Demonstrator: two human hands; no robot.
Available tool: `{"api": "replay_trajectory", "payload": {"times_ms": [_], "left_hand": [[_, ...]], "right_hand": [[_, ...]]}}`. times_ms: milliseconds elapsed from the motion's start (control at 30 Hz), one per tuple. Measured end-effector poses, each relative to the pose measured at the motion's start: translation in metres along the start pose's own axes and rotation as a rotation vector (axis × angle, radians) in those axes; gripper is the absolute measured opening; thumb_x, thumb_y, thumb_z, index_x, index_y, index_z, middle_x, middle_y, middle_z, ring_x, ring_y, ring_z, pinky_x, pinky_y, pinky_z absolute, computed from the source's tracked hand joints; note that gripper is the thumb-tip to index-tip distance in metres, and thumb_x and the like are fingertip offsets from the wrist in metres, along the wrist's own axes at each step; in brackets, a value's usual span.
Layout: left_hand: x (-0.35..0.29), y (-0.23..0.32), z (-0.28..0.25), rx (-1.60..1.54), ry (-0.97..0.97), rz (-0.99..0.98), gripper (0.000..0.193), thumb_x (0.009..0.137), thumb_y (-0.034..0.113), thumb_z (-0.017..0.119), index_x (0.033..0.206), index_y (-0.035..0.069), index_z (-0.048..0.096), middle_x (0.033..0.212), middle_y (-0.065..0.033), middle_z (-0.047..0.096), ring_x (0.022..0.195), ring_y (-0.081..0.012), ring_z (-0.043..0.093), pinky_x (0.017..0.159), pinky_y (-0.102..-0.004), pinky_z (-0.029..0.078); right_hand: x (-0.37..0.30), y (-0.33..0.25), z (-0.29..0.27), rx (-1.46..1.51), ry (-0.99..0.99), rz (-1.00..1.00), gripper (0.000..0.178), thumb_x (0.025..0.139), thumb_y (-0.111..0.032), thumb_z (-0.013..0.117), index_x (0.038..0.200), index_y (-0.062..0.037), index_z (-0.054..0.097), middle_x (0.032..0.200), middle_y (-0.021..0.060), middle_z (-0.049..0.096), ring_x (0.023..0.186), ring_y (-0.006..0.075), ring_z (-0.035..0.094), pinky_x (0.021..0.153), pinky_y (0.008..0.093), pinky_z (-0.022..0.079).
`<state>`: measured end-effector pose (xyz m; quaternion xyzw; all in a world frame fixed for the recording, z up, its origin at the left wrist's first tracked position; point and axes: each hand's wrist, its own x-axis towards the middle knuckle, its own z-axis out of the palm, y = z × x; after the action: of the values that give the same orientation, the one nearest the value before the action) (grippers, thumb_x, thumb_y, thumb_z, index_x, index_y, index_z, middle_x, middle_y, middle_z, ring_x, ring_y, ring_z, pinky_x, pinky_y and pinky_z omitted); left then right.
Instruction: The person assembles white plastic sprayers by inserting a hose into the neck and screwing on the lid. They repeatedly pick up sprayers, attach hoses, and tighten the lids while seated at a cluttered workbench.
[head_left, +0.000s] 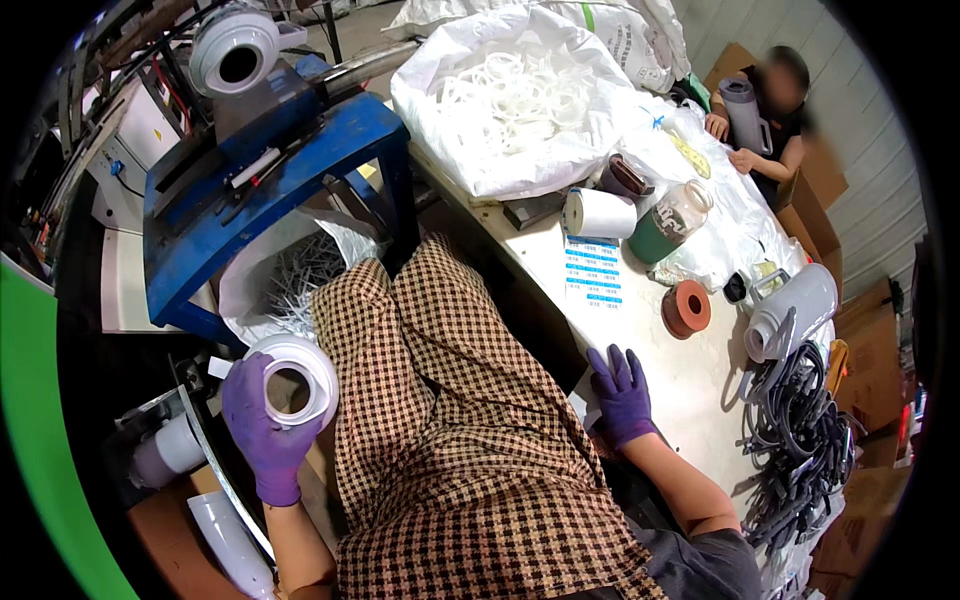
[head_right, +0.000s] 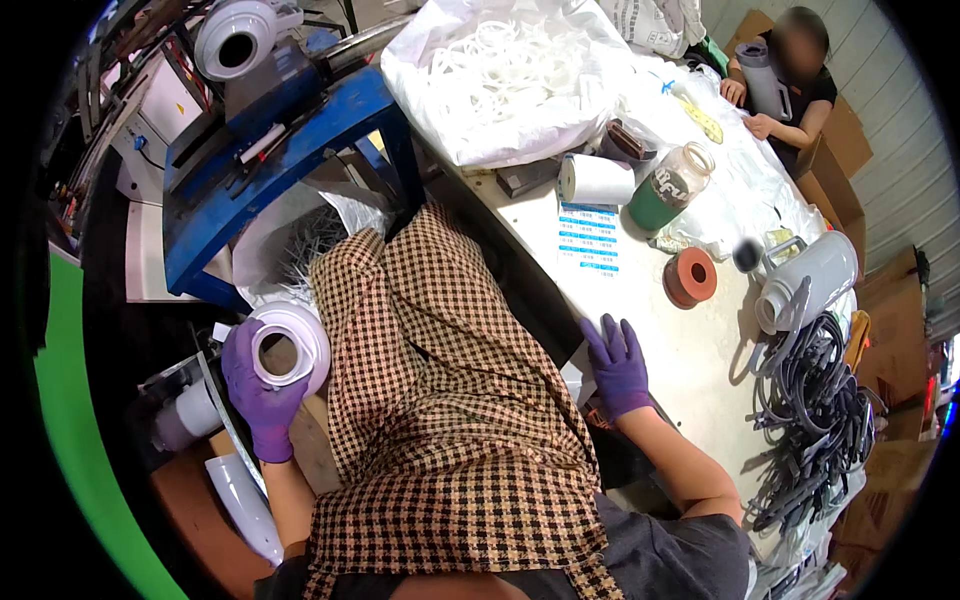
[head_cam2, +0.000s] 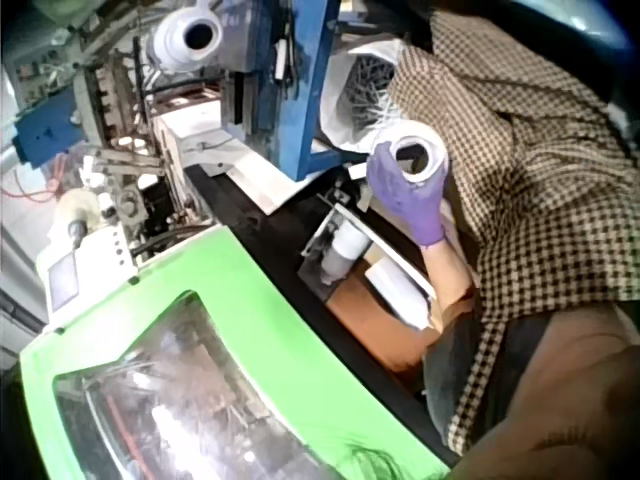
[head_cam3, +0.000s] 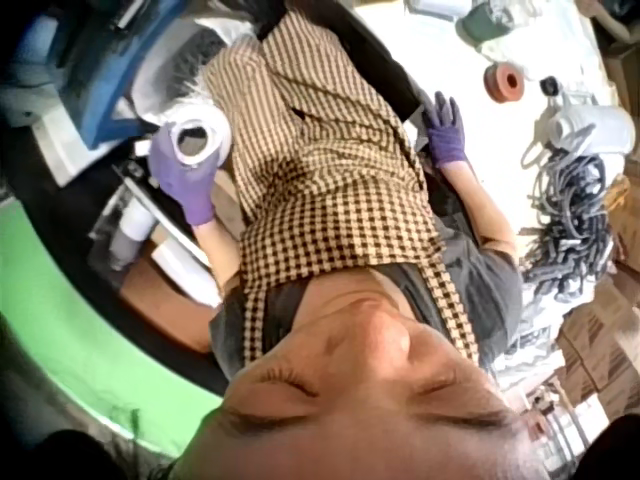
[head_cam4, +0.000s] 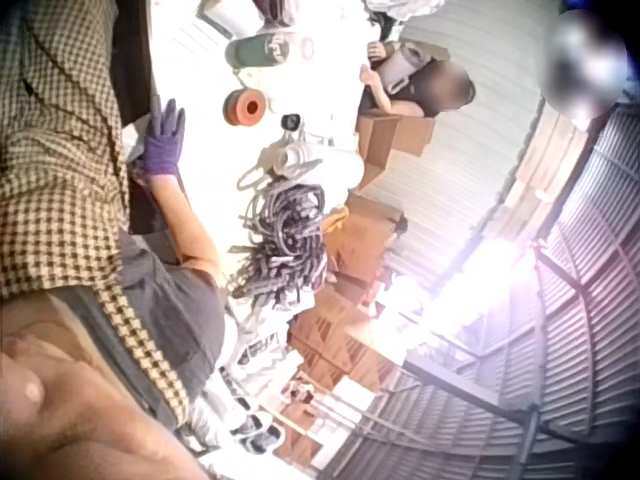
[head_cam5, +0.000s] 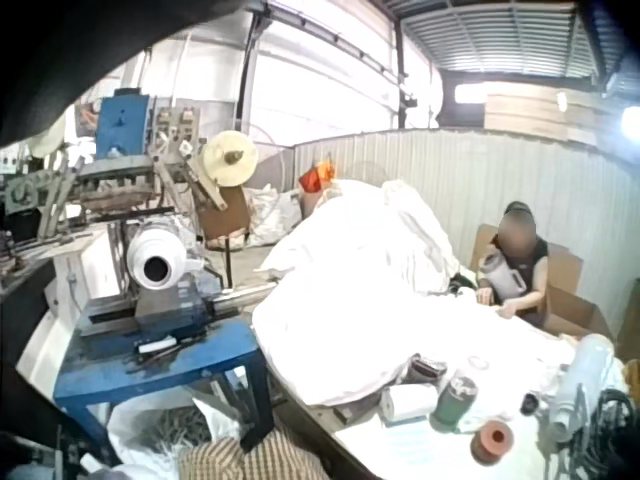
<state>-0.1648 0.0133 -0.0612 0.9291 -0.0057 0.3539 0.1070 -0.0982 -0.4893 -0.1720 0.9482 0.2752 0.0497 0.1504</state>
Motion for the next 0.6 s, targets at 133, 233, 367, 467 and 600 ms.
{"api": "replay_trajectory", "payload": {"times_ms": [133,233,367,467,600], "left_hand": [[-0.003,-0.031,-0.030,-0.081,0.246,-0.097,0.071,0.073,0.023,0.084,0.134,0.000,0.055,0.134,-0.0174,0.057,0.118,-0.0362,0.058,0.106,-0.0466,0.044],[-0.024,-0.074,-0.069,-0.260,0.809,-0.271,0.057,0.090,0.027,0.068,0.138,0.002,0.051,0.138,-0.0174,0.055,0.120,-0.0350,0.058,0.108,-0.0463,0.044],[-0.072,-0.122,-0.127,-1.107,0.960,-0.998,0.044,0.109,0.029,0.045,0.148,0.008,0.045,0.147,-0.0139,0.052,0.131,-0.0283,0.054,0.112,-0.0451,0.043],[-0.126,-0.106,-0.104,-1.080,0.535,-1.020,0.050,0.104,0.035,0.048,0.147,0.009,0.046,0.142,-0.0150,0.056,0.122,-0.0279,0.059,0.092,-0.0405,0.052],[-0.157,-0.072,-0.056,-1.152,0.372,-1.137,0.056,0.099,0.052,0.046,0.138,0.012,0.054,0.124,-0.0170,0.066,0.088,-0.0289,0.070,0.049,-0.0319,0.056]], "right_hand": [[0.007,-0.008,0.018,-0.061,0.030,0.056,0.073,0.089,-0.006,0.056,0.158,-0.0081,0.031,0.154,0.0159,0.037,0.142,0.0317,0.040,0.122,0.0441,0.033],[0.007,-0.012,0.013,0.080,-0.105,0.176,0.074,0.088,-0.006,0.054,0.158,-0.0068,0.031,0.155,0.0164,0.037,0.144,0.0328,0.037,0.122,0.0431,0.033],[0.019,-0.007,-0.036,0.135,-0.213,-0.025,0.038,0.087,-0.022,0.061,0.123,-0.0192,0.072,0.160,0.0091,0.039,0.152,0.0463,0.018,0.126,0.0575,0.009],[0.053,0.019,-0.106,0.224,-0.816,-0.240,0.050,0.084,-0.045,0.065,0.132,-0.0336,0.068,0.156,0.0051,0.048,0.152,0.0486,0.019,0.125,0.0575,0.009],[0.134,0.016,-0.193,0.255,-0.239,-0.253,0.046,0.087,-0.041,0.065,0.131,-0.0259,0.064,0.114,0.0067,0.068,0.098,0.0284,0.067,0.086,0.0436,0.048]]}}
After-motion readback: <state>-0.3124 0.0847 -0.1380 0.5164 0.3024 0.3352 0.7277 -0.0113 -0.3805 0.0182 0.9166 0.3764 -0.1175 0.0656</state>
